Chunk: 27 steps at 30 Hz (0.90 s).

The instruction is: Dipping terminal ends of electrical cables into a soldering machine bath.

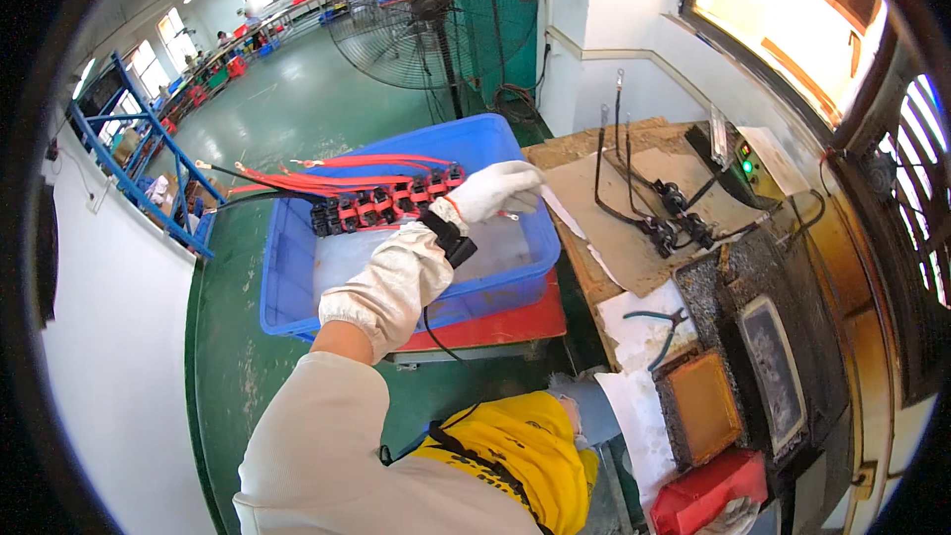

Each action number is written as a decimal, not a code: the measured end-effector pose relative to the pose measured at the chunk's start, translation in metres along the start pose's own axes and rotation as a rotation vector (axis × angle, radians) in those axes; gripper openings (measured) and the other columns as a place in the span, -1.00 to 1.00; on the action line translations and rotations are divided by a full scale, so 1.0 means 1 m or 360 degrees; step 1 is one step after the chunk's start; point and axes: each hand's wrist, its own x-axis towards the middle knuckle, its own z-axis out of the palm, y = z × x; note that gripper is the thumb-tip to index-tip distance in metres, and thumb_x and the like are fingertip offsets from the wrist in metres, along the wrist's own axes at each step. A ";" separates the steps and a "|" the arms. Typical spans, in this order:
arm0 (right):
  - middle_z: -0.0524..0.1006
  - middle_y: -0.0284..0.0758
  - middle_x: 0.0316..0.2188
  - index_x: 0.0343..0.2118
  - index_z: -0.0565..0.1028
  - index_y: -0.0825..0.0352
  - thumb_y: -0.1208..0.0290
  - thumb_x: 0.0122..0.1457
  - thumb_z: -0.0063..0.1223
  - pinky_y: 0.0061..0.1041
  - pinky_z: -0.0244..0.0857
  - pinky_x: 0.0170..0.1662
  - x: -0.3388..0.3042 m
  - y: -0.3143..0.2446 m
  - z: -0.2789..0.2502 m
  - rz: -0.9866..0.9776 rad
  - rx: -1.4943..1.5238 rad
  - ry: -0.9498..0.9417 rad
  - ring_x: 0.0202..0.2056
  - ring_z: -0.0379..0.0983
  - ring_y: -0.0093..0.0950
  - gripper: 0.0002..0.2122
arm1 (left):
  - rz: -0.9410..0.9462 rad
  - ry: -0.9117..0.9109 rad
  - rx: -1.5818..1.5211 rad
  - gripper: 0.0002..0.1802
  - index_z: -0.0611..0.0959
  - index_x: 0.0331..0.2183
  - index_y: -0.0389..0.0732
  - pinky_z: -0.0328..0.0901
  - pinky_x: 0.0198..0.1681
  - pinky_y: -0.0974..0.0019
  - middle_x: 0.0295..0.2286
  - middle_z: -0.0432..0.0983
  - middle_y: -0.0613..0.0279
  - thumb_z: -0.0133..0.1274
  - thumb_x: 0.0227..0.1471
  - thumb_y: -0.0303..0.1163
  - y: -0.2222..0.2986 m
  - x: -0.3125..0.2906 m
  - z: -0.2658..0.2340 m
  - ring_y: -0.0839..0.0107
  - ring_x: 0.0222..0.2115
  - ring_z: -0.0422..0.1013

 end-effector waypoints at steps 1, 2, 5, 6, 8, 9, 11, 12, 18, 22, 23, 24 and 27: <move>0.47 -0.19 -0.22 -0.12 0.41 0.43 0.55 0.14 -0.05 -0.46 0.38 -0.22 0.001 -0.001 -0.001 -0.0010 0.0007 -0.0001 -0.25 0.43 -0.42 -0.77 | -0.0130 0.0142 -0.0189 -0.69 0.47 -0.19 -0.30 0.32 -0.20 0.32 -0.33 0.43 0.20 -0.05 0.09 -0.28 -0.003 -0.004 -0.014 0.38 -0.30 0.40; 0.47 -0.18 -0.22 -0.13 0.41 0.44 0.55 0.14 -0.05 -0.46 0.39 -0.21 0.001 0.009 0.000 0.0060 0.0168 -0.0031 -0.25 0.44 -0.40 -0.77 | -0.0087 0.0178 -0.0326 -0.70 0.47 -0.19 -0.29 0.32 -0.18 0.28 -0.30 0.42 0.18 -0.04 0.08 -0.29 -0.012 -0.010 -0.039 0.35 -0.29 0.39; 0.48 -0.15 -0.24 -0.12 0.40 0.47 0.56 0.13 -0.03 -0.45 0.40 -0.20 0.004 0.000 0.009 0.0664 0.1203 0.0044 -0.28 0.44 -0.38 -0.76 | 0.0420 0.0279 0.0174 -0.69 0.45 -0.18 -0.31 0.28 -0.10 0.15 -0.21 0.40 0.07 -0.02 0.07 -0.33 -0.068 -0.012 -0.140 0.22 -0.20 0.36; 0.48 -0.15 -0.25 -0.13 0.41 0.47 0.53 0.12 0.00 -0.44 0.40 -0.21 0.004 0.015 0.000 0.0332 0.0665 0.0022 -0.28 0.44 -0.37 -0.75 | 0.0188 0.0448 -0.0449 -0.68 0.43 -0.16 -0.33 0.27 -0.07 0.12 -0.18 0.38 0.03 -0.04 0.07 -0.34 -0.070 -0.004 -0.133 0.17 -0.15 0.34; 0.49 -0.15 -0.27 -0.14 0.41 0.46 0.49 0.12 0.03 -0.44 0.40 -0.22 0.004 0.039 -0.011 0.0010 0.0129 -0.0010 -0.28 0.45 -0.36 -0.74 | -0.0066 0.0618 -0.1062 -0.67 0.41 -0.15 -0.34 0.25 -0.03 0.09 -0.15 0.36 -0.02 -0.05 0.08 -0.35 -0.068 -0.002 -0.134 0.13 -0.11 0.31; 0.50 -0.15 -0.29 -0.16 0.43 0.45 0.45 0.11 0.05 -0.44 0.40 -0.23 0.003 0.049 -0.014 -0.0117 -0.0081 0.0051 -0.29 0.46 -0.35 -0.74 | -0.0061 0.0785 -0.1215 -0.64 0.38 -0.12 -0.34 0.24 -0.01 0.04 -0.12 0.33 -0.07 -0.05 0.07 -0.36 -0.070 -0.001 -0.141 0.07 -0.07 0.28; 0.51 -0.15 -0.31 -0.17 0.44 0.44 0.40 0.11 0.07 -0.45 0.39 -0.24 0.005 0.039 -0.007 -0.0247 -0.0284 0.0095 -0.29 0.46 -0.33 -0.73 | -0.0056 0.0972 -0.1370 -0.60 0.35 -0.08 -0.35 0.23 0.02 0.00 -0.09 0.30 -0.13 -0.05 0.06 -0.37 -0.079 -0.002 -0.156 0.01 -0.04 0.25; 0.52 -0.15 -0.32 -0.19 0.45 0.43 0.36 0.11 0.07 -0.44 0.39 -0.23 0.006 0.031 -0.006 -0.0170 -0.0400 0.0031 -0.28 0.47 -0.31 -0.73 | -0.0021 0.1085 -0.1356 -0.60 0.36 -0.09 -0.37 0.24 0.01 -0.01 -0.09 0.30 -0.13 -0.04 0.05 -0.36 -0.084 -0.003 -0.163 0.00 -0.05 0.26; 0.52 -0.14 -0.31 -0.21 0.46 0.42 0.33 0.16 -0.02 -0.42 0.36 -0.18 0.010 0.013 -0.004 -0.0043 -0.0519 -0.0085 -0.27 0.47 -0.27 -0.75 | -0.0067 0.1270 -0.1437 -0.52 0.30 -0.05 -0.44 0.18 0.07 0.02 -0.03 0.25 -0.14 -0.07 0.07 -0.32 -0.107 0.009 -0.173 0.02 0.03 0.18; 0.51 -0.14 -0.30 -0.19 0.46 0.43 0.36 0.18 -0.08 -0.38 0.33 -0.16 0.003 -0.001 -0.002 -0.0066 -0.0527 -0.0059 -0.28 0.45 -0.25 -0.76 | -0.0035 0.1229 -0.1421 -0.54 0.33 -0.06 -0.39 0.21 0.04 0.01 -0.04 0.26 -0.14 -0.02 0.05 -0.34 -0.128 0.034 -0.186 -0.01 -0.01 0.23; 0.51 -0.14 -0.30 -0.19 0.46 0.43 0.36 0.18 -0.08 -0.38 0.33 -0.16 0.005 0.014 -0.012 -0.0057 -0.0556 -0.0027 -0.28 0.45 -0.25 -0.76 | -0.0033 0.1222 -0.1430 -0.58 0.36 -0.09 -0.35 0.26 -0.01 -0.03 -0.06 0.29 -0.16 0.00 0.03 -0.38 -0.133 0.044 -0.188 -0.04 -0.06 0.28; 0.38 -0.15 -0.13 -0.06 0.33 0.45 0.37 0.21 -0.18 -0.39 0.26 -0.04 0.008 0.038 -0.025 0.0268 -0.0060 -0.0086 -0.11 0.33 -0.28 -0.69 | -0.0027 0.1109 -0.1506 -0.58 0.36 -0.08 -0.35 0.24 0.00 0.03 -0.05 0.28 -0.14 -0.01 0.03 -0.38 -0.147 0.053 -0.203 -0.01 -0.06 0.28; 0.26 -0.16 0.00 0.09 0.19 0.48 0.38 0.24 -0.24 -0.41 0.20 0.06 -0.004 0.057 -0.031 0.0175 0.0001 -0.0211 0.02 0.24 -0.35 -0.61 | 0.0174 0.0767 0.1123 -0.59 0.37 -0.06 -0.34 0.22 0.02 0.22 -0.05 0.32 -0.06 -0.03 0.06 -0.36 -0.173 0.053 -0.226 0.16 -0.03 0.27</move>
